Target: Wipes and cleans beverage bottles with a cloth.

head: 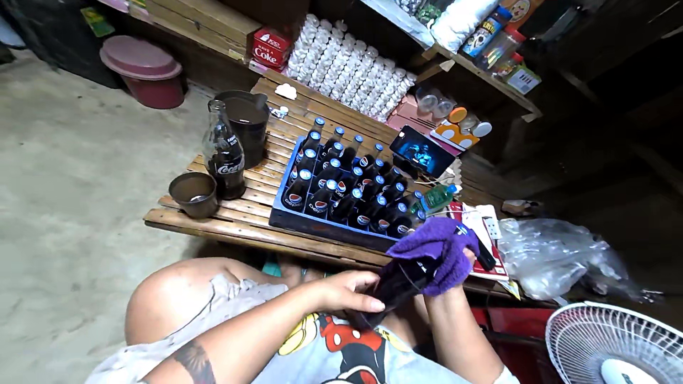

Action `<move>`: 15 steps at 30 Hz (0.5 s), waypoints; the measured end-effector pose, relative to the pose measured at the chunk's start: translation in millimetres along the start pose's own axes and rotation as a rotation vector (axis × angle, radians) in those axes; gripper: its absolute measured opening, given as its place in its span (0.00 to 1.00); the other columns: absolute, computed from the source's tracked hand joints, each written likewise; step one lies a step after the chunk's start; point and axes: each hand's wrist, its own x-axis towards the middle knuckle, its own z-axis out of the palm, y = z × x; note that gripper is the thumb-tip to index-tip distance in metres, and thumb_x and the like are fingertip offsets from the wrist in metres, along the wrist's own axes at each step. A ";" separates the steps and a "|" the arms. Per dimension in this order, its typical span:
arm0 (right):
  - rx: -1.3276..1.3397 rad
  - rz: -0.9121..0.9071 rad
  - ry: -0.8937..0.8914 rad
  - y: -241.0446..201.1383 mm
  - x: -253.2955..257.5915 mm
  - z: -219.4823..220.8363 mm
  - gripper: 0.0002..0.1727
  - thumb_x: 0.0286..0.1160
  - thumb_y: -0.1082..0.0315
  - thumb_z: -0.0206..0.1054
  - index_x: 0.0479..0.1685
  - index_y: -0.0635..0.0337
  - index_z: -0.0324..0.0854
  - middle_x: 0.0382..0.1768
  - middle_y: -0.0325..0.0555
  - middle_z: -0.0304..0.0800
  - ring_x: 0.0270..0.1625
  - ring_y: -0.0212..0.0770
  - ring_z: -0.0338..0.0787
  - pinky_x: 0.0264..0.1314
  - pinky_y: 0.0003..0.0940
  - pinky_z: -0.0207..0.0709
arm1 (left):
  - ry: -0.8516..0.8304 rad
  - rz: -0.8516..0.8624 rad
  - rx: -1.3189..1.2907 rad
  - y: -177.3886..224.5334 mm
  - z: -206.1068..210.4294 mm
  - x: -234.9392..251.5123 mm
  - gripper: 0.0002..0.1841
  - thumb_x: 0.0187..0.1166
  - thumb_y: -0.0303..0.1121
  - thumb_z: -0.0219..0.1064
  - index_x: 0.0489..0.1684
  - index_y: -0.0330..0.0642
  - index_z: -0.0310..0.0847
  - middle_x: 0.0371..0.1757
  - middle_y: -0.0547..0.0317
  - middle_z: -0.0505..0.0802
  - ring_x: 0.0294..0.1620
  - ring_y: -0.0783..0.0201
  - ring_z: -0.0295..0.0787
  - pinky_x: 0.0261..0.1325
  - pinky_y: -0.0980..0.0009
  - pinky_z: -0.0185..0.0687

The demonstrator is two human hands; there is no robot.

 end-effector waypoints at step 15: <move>-0.310 0.038 0.217 50.2 -31.1 3.0 0.26 0.48 0.39 0.84 0.44 0.40 0.89 0.38 0.24 0.96 0.42 0.20 0.93 0.48 0.24 0.89 | 0.319 0.095 0.207 2.4 -0.6 0.5 0.48 0.76 0.72 0.55 0.76 0.30 0.71 0.59 0.51 0.91 0.59 0.71 0.88 0.68 0.65 0.82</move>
